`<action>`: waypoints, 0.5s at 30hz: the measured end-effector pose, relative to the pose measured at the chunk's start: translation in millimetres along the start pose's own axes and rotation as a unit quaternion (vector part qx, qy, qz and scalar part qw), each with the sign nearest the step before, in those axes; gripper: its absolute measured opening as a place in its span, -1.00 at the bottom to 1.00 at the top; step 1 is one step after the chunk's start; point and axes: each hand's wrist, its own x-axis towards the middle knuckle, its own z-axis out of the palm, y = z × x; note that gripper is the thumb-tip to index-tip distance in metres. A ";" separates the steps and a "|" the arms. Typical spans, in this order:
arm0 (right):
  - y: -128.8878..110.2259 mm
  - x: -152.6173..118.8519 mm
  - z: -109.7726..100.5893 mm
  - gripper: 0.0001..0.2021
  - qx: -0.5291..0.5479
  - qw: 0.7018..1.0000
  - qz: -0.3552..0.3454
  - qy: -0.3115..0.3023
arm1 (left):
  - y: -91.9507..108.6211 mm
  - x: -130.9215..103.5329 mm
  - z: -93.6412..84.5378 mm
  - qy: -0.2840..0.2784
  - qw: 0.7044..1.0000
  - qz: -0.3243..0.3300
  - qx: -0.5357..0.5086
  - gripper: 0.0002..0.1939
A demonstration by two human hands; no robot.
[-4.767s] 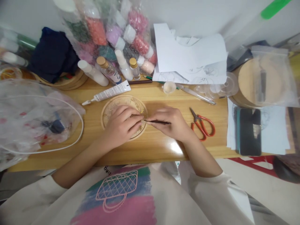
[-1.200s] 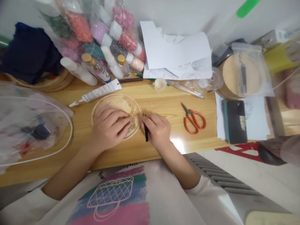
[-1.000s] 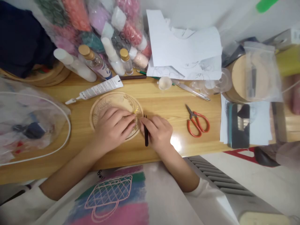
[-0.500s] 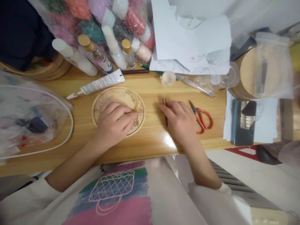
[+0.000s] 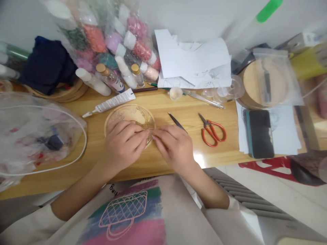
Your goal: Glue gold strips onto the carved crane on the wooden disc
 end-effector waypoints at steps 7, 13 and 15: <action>-2.7 0.7 -4.9 -0.89 0.010 1.000 -0.002 0.013 | 7.6 3.4 -7.5 0.005 1.000 -0.010 -0.021 -0.92; -6.7 -1.1 -4.6 -0.88 0.013 1.000 0.008 0.011 | 9.4 2.8 -11.1 0.010 1.000 -0.014 -0.025 -0.91; -6.9 -1.8 -5.0 -0.89 0.016 1.000 0.008 0.014 | 9.8 2.3 -12.5 0.009 0.999 -0.014 -0.033 -0.91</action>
